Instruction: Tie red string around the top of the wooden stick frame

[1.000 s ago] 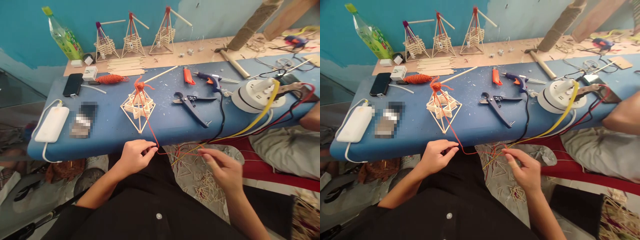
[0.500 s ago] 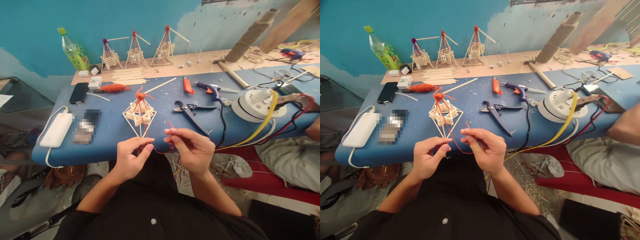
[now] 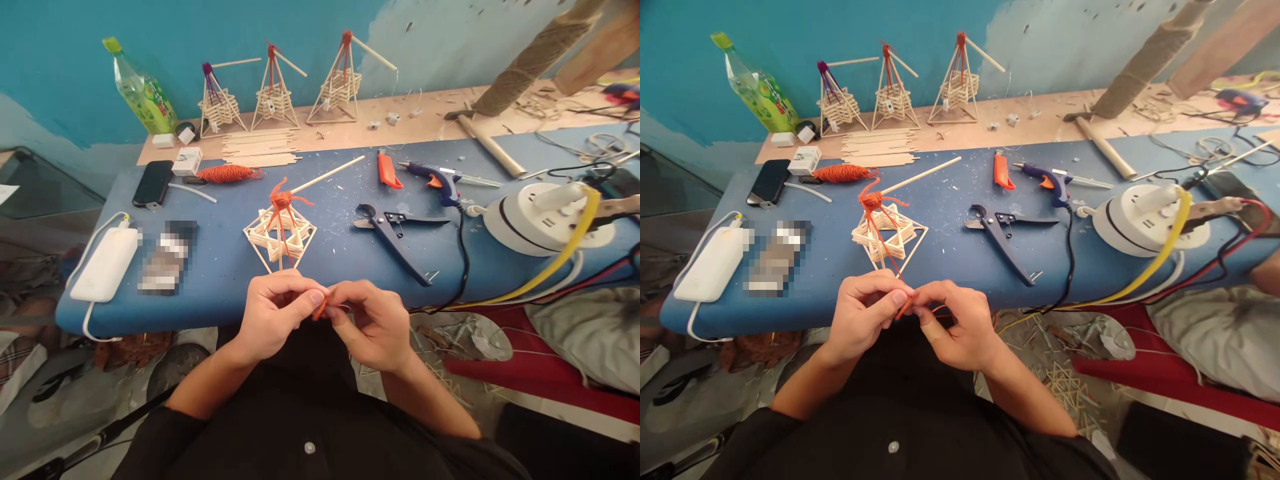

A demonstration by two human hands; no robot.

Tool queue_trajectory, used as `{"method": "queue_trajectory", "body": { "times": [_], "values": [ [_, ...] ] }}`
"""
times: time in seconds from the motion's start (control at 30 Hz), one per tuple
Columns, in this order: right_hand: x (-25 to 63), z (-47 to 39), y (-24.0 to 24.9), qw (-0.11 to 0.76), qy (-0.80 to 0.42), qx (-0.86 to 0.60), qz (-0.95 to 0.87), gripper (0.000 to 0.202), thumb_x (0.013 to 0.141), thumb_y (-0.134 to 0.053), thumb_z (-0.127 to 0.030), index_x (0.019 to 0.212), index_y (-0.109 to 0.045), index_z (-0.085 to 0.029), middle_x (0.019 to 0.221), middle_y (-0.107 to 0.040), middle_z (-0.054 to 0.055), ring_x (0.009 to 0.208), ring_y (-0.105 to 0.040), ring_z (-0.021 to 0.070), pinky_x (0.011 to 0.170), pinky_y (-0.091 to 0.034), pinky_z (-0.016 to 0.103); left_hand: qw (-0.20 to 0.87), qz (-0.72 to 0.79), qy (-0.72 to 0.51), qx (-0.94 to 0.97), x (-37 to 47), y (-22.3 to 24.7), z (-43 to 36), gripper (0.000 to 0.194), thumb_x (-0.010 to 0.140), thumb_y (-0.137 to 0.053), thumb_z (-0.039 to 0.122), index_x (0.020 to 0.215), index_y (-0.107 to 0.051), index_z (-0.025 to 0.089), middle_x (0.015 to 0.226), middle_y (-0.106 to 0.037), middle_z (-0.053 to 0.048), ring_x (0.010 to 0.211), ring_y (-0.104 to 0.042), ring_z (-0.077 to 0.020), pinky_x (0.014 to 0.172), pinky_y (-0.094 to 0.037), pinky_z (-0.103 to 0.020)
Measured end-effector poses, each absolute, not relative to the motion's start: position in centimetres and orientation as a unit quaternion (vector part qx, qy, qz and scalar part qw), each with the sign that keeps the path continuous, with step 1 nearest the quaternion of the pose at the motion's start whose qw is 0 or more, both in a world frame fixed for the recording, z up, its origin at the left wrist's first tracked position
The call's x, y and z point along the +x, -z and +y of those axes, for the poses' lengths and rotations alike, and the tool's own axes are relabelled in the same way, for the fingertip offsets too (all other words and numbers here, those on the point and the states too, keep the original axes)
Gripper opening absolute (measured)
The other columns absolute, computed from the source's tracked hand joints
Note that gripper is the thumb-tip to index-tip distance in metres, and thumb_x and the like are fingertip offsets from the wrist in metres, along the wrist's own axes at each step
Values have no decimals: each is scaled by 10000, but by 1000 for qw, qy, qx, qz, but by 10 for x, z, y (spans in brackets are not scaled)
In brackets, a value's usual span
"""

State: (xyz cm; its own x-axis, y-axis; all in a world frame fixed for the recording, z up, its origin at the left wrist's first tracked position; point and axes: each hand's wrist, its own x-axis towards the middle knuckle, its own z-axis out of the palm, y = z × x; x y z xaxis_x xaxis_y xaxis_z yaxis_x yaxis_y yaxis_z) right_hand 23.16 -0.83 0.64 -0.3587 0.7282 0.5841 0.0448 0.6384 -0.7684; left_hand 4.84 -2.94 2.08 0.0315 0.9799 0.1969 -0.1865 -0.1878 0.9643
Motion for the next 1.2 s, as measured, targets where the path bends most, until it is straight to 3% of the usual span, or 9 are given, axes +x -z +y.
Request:
{"method": "queue_trajectory", "body": {
  "times": [0.1,0.2,0.33,0.43,0.53,0.7,0.9,1.07,1.2],
  "values": [
    [226,-9,-3,507,-364,-281,-729,208,945,-654,-52,1018,-617,-243,898,-837,8,674,-777,122,620,-626,215,439,407,-582,551,50,-23,-30,141,964,-806,280,875,-863,186,714,-726,-39,572,-630,-107,521,-510,-219],
    [224,-9,-2,513,-335,-300,-731,169,947,-688,-84,993,-647,-241,857,-815,0,655,-758,121,616,-616,219,389,398,-589,586,49,-23,-30,73,934,-808,244,957,-843,184,750,-710,-31,599,-624,-107,543,-533,-216],
    [222,-9,-1,517,-349,-319,-714,172,968,-771,-121,1070,-703,-242,860,-837,-11,653,-783,117,618,-631,198,310,378,-598,635,48,-18,-30,147,933,-782,161,1068,-830,195,831,-755,-40,663,-665,-113,591,-584,-207],
    [219,-9,-1,519,-369,-349,-687,209,994,-751,-118,1167,-739,-235,913,-868,1,649,-804,125,627,-672,209,244,396,-607,644,49,-16,-30,143,932,-785,76,993,-824,200,867,-786,-33,706,-725,-109,647,-622,-198],
    [217,-8,-4,518,-369,-363,-681,114,1018,-722,-143,1061,-796,-219,884,-860,13,620,-796,131,592,-675,219,206,407,-619,640,47,-14,-30,156,912,-807,45,950,-802,196,870,-810,-27,732,-760,-119,679,-642,-203],
    [217,-7,-8,502,-346,-388,-691,83,1007,-707,-194,970,-777,-218,813,-800,18,593,-717,127,531,-586,235,155,437,-588,663,42,-13,-31,209,888,-768,57,1036,-770,204,849,-815,-19,692,-748,-131,672,-646,-234],
    [219,-5,-11,484,-348,-374,-711,61,995,-697,-205,968,-752,-212,757,-718,0,591,-656,116,518,-514,228,-9,446,-540,713,39,-10,-30,334,844,-751,48,1138,-726,203,796,-790,1,707,-772,-160,742,-673,-265],
    [219,0,-13,476,-324,-346,-741,100,970,-765,-163,971,-845,-222,535,-455,-90,461,-423,71,486,-381,227,-45,445,-515,731,34,-10,-29,401,844,-740,33,1208,-709,199,838,-811,2,713,-788,-145,758,-672,-227],
    [220,1,-13,460,-311,-358,-751,59,962,-802,-206,959,-860,-220,521,-505,-87,441,-415,65,478,-362,233,-47,456,-512,726,30,-7,-28,487,833,-732,28,1288,-699,196,832,-811,18,697,-788,-136,772,-667,-215]
  ]
}}
